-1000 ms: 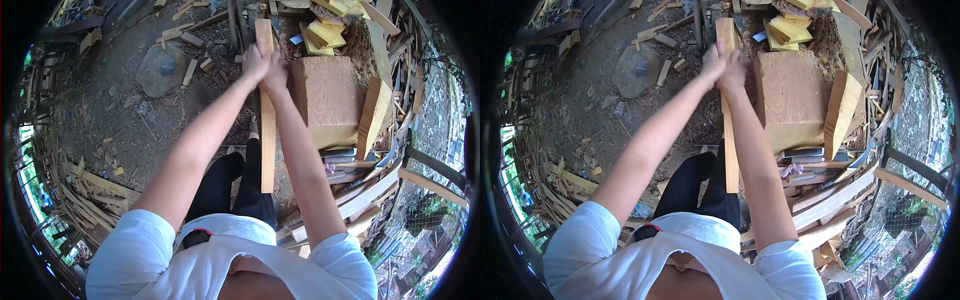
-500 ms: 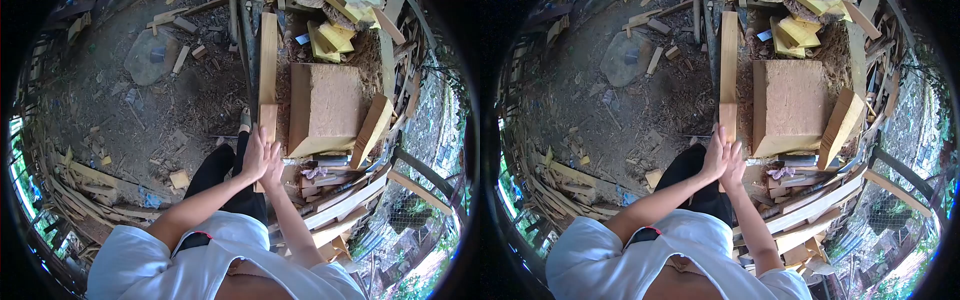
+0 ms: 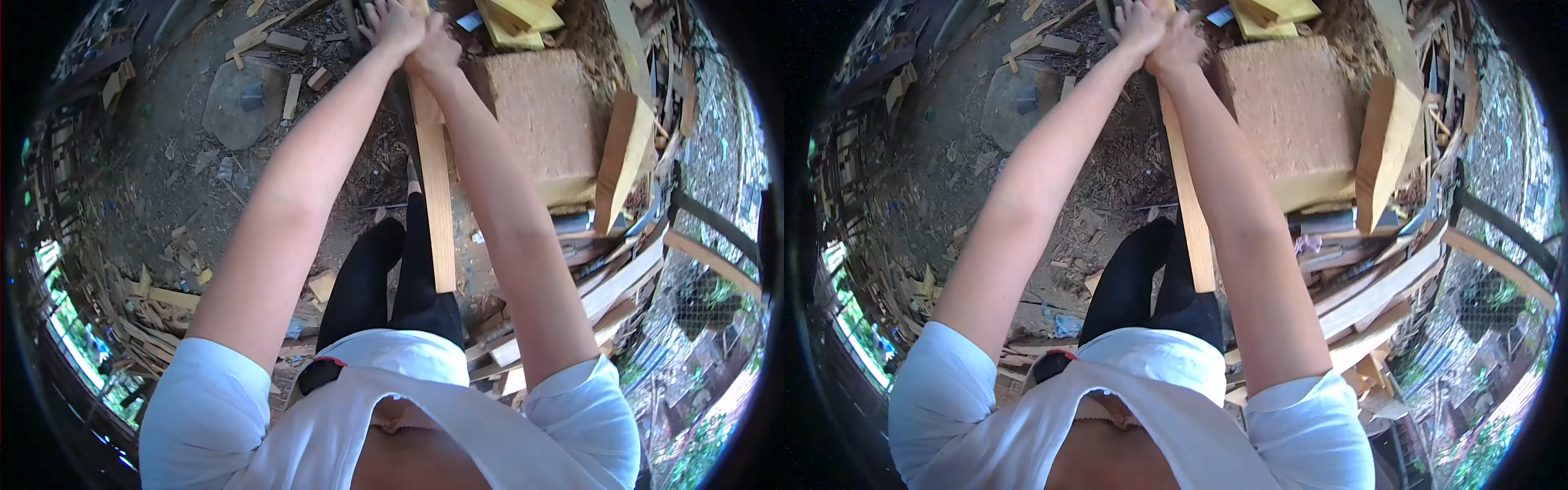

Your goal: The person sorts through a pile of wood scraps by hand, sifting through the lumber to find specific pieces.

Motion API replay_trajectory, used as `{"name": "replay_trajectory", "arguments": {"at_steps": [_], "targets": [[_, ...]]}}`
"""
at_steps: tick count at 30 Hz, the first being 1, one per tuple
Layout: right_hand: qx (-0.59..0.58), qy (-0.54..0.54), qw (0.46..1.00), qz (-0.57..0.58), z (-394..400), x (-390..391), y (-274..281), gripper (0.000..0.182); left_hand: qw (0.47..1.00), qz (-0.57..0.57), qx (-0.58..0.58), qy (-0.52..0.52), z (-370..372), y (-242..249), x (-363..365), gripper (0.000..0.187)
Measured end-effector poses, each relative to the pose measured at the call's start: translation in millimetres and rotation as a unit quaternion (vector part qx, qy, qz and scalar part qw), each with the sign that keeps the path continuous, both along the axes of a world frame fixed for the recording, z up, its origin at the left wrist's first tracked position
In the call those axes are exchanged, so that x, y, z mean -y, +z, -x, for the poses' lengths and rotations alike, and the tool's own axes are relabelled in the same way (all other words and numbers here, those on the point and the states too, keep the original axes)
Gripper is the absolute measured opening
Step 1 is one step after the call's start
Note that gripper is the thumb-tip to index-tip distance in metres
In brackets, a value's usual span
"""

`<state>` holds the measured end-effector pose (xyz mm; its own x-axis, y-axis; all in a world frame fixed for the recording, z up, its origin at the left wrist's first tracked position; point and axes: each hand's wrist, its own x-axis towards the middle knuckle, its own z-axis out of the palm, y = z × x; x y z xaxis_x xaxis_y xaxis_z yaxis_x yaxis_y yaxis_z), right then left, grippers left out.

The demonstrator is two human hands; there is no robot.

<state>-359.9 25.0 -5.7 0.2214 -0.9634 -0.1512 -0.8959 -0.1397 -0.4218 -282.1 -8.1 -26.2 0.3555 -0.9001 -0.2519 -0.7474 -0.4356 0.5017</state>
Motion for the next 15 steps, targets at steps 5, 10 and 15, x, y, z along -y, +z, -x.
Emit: {"name": "replay_trajectory", "arguments": {"at_steps": [5, 10, 15], "targets": [[0.065, 0.003, 0.997, -0.037, 23, -75, -2, 0.061, 0.992, 0.061, -0.111, -0.023, 21, 14, -94, 0.060], [-0.068, 0.023, 0.997, 0.005, 77, -259, -3, 0.062, 0.988, 0.079, -0.128, -0.046, 76, 17, -274, 0.067], [-0.052, 0.055, 0.980, -0.183, 106, -318, 46, 0.066, 0.987, 0.037, -0.126, -0.087, 99, 28, -362, 0.069]]}}
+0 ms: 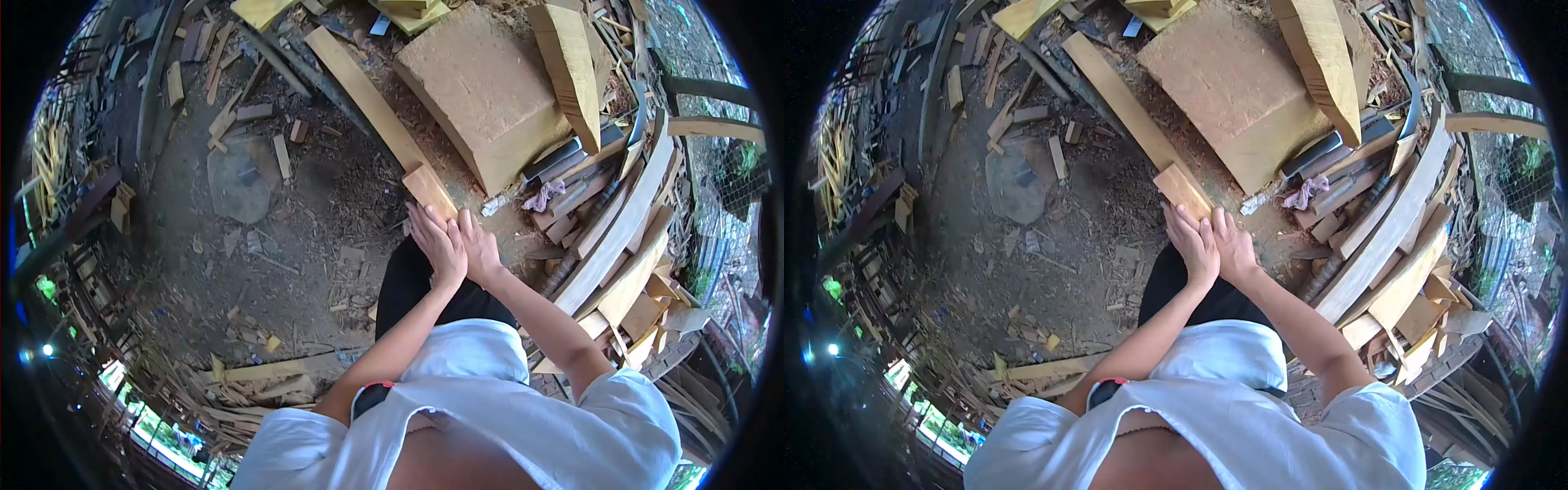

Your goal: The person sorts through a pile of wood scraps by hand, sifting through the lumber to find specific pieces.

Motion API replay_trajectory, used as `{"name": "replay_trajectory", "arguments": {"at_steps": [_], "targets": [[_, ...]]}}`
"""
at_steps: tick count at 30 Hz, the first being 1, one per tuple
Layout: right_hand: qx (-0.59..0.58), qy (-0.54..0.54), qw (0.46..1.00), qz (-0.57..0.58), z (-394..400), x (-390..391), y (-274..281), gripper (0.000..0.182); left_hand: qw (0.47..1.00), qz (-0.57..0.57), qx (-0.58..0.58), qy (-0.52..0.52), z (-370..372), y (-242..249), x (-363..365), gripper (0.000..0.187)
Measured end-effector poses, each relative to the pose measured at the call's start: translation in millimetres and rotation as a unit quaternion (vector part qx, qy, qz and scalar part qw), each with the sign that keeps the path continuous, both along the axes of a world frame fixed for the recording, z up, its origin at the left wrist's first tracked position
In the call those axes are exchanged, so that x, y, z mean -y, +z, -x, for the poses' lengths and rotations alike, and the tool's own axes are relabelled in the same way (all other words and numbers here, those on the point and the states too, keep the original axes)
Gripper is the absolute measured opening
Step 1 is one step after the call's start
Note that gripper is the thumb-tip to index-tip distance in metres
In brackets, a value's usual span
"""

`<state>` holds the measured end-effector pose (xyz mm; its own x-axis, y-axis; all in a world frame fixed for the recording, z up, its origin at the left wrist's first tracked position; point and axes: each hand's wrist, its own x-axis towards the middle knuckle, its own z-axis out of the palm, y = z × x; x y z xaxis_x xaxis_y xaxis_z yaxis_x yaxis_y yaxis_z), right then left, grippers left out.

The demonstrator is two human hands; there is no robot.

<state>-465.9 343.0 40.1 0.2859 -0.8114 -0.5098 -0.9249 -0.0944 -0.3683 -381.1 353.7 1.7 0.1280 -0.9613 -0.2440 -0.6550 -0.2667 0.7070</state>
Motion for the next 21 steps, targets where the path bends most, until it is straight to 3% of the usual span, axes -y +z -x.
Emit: {"name": "replay_trajectory", "arguments": {"at_steps": [5, 6, 8, 12, 14, 17, 19, 21], "targets": [[0.031, -0.019, 0.996, 0.080, -29, 82, -7, 0.054, 0.998, 0.055, 0.004, 0.011, -29, -10, 89, 0.068], [0.063, -0.041, 0.979, 0.188, -37, 97, -19, 0.051, 0.999, 0.048, 0.016, 0.017, -38, -14, 114, 0.068], [0.069, -0.089, 0.990, 0.086, -60, 151, -20, 0.051, 0.998, 0.047, -0.012, 0.026, -60, -19, 169, 0.069], [0.102, -0.090, 0.968, 0.210, -103, 251, -51, 0.044, 0.997, 0.006, -0.037, 0.065, -96, -7, 283, 0.069], [0.053, -0.072, 0.970, 0.227, -118, 287, -53, 0.046, 0.999, -0.028, 0.020, 0.006, -123, -25, 331, 0.066], [0.090, -0.128, 0.977, 0.143, -122, 304, -41, 0.047, 0.999, -0.029, 0.036, 0.006, -127, -23, 350, 0.063], [0.083, -0.109, 0.974, 0.181, -120, 301, -54, 0.053, 0.999, -0.035, -0.005, 0.032, -121, -25, 334, 0.063], [0.159, -0.146, 0.966, 0.144, -106, 271, -56, 0.057, 0.997, -0.066, -0.023, 0.045, -105, -14, 305, 0.063]]}}
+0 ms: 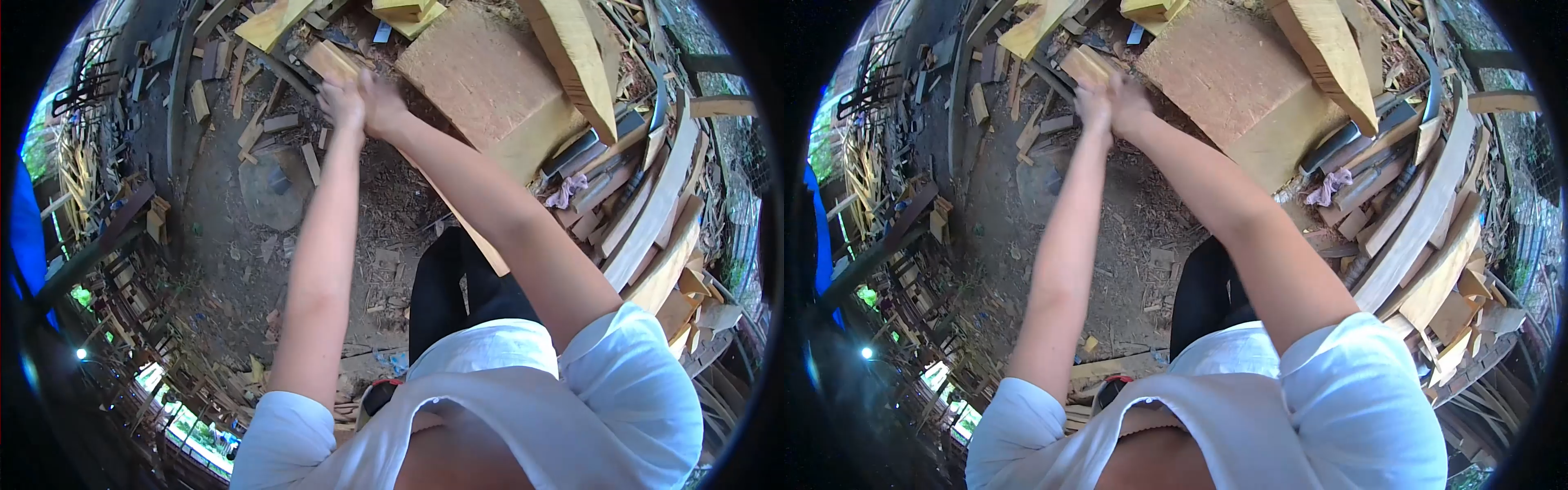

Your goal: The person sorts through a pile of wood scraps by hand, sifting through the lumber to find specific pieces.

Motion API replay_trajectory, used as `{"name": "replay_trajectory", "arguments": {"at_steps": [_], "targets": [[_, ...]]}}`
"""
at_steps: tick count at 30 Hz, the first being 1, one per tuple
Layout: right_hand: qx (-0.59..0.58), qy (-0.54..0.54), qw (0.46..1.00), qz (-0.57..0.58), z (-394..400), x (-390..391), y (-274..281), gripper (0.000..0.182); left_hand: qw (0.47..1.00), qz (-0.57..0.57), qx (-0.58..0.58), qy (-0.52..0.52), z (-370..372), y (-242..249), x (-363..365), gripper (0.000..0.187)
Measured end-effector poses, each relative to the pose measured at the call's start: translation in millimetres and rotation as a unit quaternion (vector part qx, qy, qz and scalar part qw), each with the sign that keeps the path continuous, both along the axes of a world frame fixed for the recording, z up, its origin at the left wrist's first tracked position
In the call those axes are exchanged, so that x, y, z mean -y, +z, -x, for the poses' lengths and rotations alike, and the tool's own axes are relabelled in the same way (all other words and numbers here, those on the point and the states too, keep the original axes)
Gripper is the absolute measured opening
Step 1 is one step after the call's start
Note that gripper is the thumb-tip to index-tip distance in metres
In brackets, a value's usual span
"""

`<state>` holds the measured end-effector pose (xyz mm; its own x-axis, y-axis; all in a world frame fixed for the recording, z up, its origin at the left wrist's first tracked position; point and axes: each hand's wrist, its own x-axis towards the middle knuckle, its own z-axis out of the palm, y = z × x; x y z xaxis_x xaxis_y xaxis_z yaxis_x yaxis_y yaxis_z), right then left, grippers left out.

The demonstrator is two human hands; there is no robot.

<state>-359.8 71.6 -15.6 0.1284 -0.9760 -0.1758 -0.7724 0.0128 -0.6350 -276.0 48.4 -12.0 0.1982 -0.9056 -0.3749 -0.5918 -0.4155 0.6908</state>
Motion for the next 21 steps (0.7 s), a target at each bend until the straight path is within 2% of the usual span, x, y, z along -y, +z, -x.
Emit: {"name": "replay_trajectory", "arguments": {"at_steps": [2, 4, 6, 8, 9, 10, 11, 12, 13, 14, 15, 16, 18, 20, 21], "targets": [[0.051, -0.011, 0.998, 0.023, 20, -59, -7, 0.058, 0.999, 0.028, -0.028, 0.022, 23, -1, -55, 0.069], [-0.018, 0.021, 0.997, -0.078, 47, -111, 12, 0.054, 0.999, 0.048, -0.003, -0.009, 43, -3, -120, 0.073], [-0.154, 0.100, 0.982, -0.036, 71, -170, 24, 0.050, 0.996, 0.068, -0.027, -0.043, 63, 8, -183, 0.071], [-0.163, 0.124, 0.979, -0.022, 97, -220, 28, 0.043, 0.995, 0.035, -0.024, -0.085, 75, 9, -238, 0.073], [-0.159, 0.142, 0.977, -0.015, 114, -243, 32, 0.047, 0.991, 0.071, -0.037, -0.111, 75, -3, -264, 0.074], [-0.157, 0.157, 0.975, -0.007, 129, -263, 38, 0.052, 0.990, 0.053, -0.094, -0.086, 81, 9, -278, 0.072], [-0.169, 0.139, 0.976, -0.005, 142, -278, 55, 0.052, 0.998, 0.009, -0.047, -0.051, 84, 10, -292, 0.066], [-0.163, 0.134, 0.976, -0.059, 153, -293, 79, 0.060, 0.985, -0.002, -0.169, -0.033, 79, 15, -289, 0.065], [-0.154, 0.128, 0.973, -0.114, 161, -311, 97, 0.069, 0.987, -0.041, -0.151, 0.030, 81, 16, -289, 0.066], [-0.160, 0.112, 0.974, -0.117, 166, -330, 105, 0.069, 0.984, -0.080, -0.130, 0.093, 84, 16, -290, 0.067], [-0.151, 0.065, 0.978, -0.130, 170, -347, 112, 0.075, 0.986, -0.097, -0.096, 0.097, 91, 24, -284, 0.067], [-0.141, 0.018, 0.980, -0.141, 173, -360, 117, 0.082, 0.991, -0.097, -0.082, 0.052, 92, 22, -276, 0.073], [-0.133, -0.058, 0.982, -0.125, 173, -378, 123, 0.083, 0.994, -0.103, -0.034, 0.023, 102, 16, -259, 0.083], [-0.139, -0.189, 0.961, -0.145, 172, -389, 124, 0.083, 0.993, -0.109, 0.017, 0.032, 106, 14, -248, 0.088], [-0.139, -0.222, 0.955, -0.137, 173, -392, 121, 0.081, 0.994, -0.102, 0.032, 0.033, 106, 6, -243, 0.084]]}}
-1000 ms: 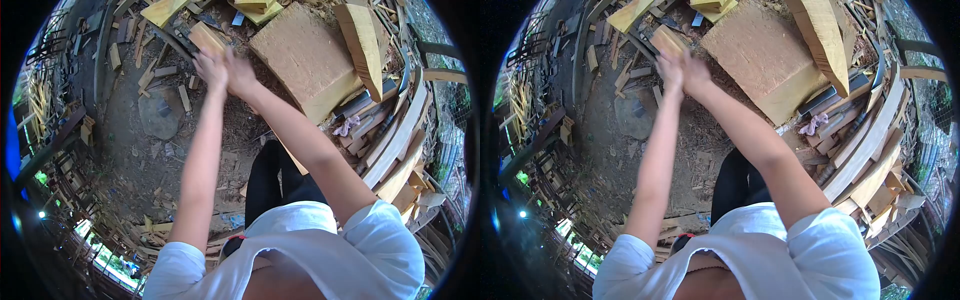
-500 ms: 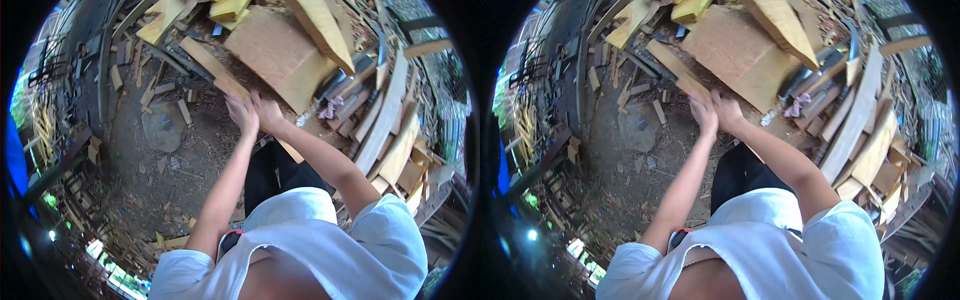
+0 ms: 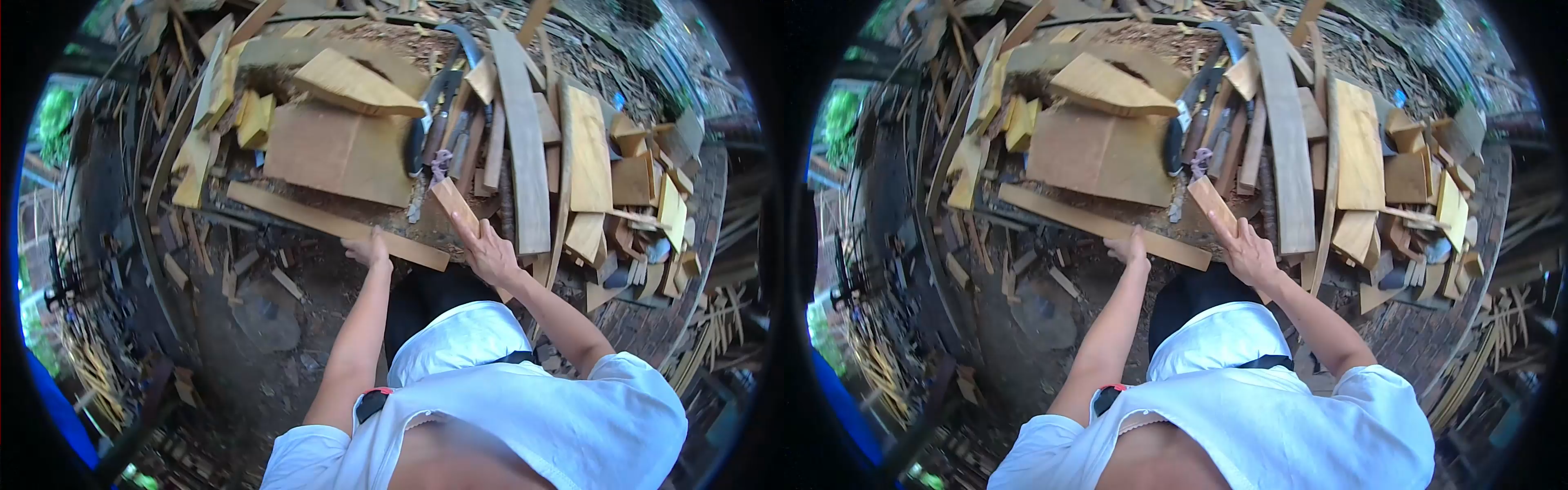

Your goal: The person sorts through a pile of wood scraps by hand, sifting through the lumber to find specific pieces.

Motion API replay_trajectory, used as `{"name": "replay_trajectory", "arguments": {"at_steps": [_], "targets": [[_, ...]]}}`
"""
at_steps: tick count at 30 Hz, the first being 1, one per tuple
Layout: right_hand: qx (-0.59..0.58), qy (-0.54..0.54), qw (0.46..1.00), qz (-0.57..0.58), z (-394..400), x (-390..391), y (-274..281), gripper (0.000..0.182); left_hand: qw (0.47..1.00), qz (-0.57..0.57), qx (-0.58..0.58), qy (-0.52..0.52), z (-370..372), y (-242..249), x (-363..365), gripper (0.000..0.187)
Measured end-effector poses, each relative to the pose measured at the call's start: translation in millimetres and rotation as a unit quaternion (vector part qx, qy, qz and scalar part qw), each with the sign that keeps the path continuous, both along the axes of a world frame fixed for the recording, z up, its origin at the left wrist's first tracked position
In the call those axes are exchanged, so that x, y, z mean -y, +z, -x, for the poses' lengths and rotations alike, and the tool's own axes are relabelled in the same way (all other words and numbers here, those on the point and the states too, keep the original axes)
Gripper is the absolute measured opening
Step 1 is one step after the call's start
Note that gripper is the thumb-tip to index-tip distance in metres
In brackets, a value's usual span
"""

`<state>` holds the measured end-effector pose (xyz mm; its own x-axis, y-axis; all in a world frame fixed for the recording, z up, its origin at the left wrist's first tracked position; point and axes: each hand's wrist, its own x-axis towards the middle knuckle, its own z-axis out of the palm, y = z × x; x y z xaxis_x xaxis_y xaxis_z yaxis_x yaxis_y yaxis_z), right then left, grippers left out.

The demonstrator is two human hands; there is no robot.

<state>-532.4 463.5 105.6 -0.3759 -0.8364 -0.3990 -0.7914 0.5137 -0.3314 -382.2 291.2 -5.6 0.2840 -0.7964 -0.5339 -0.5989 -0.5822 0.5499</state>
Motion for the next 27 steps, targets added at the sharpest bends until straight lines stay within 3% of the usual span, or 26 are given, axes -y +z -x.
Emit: {"name": "replay_trajectory", "arguments": {"at_steps": [1, 3, 8, 10, 11, 13, 15, 17, 19, 20, 21, 23, 25, 27], "targets": [[-0.002, -0.015, 1.000, 0.001, 1, -1, -5, 0.081, 1.000, 0.001, -0.002, -0.015, 0, -4, 2, 0.084], [-0.040, -0.078, 0.995, 0.037, 2, 0, -13, 0.082, 0.996, -0.025, -0.054, 0.062, -5, -7, 4, 0.081], [-0.028, -0.180, 0.979, 0.095, 6, 9, -25, 0.083, 0.996, -0.041, -0.081, 0.018, -33, 9, 18, 0.070], [-0.028, -0.214, 0.971, 0.100, 7, 11, -37, 0.083, 0.975, -0.126, -0.170, 0.068, -34, 35, 23, 0.061], [-0.031, -0.230, 0.968, 0.096, 6, 12, -42, 0.083, 0.977, -0.124, -0.166, 0.052, -41, 36, 28, 0.061], [-0.034, -0.255, 0.963, 0.080, 3, 13, -44, 0.077, 0.944, -0.173, -0.268, 0.082, -48, 38, 36, 0.056], [-0.124, -0.222, 0.951, 0.176, 0, 12, -42, 0.068, 0.937, -0.183, -0.286, 0.083, -52, 34, 41, 0.047], [-0.115, -0.200, 0.953, 0.196, -10, 24, -10, 0.051, 0.882, -0.230, -0.392, 0.126, -62, 22, 46, 0.037], [0.011, -0.160, 0.973, 0.165, -28, 35, 16, 0.041, 0.883, -0.251, -0.370, 0.144, -58, 30, 43, 0.028], [0.004, -0.110, 0.981, 0.162, -42, 39, 21, 0.039, 0.869, -0.258, -0.392, 0.155, -57, 30, 41, 0.018], [-0.004, -0.063, 0.985, 0.160, -59, 41, 26, 0.039, 0.855, -0.266, -0.414, 0.162, -57, 32, 40, 0.009], [-0.029, -0.033, 0.987, 0.153, -101, 39, 37, 0.047, 0.853, -0.265, -0.424, 0.151, -60, 37, 38, 0.010], [-0.125, -0.014, 0.980, 0.153, -138, 28, 38, 0.054, 0.851, -0.279, -0.424, 0.135, -62, 48, 22, 0.025], [-0.130, -0.027, 0.981, 0.139, -162, 10, 38, 0.057, 0.851, -0.284, -0.422, 0.134, -70, 59, -3, 0.024]]}}
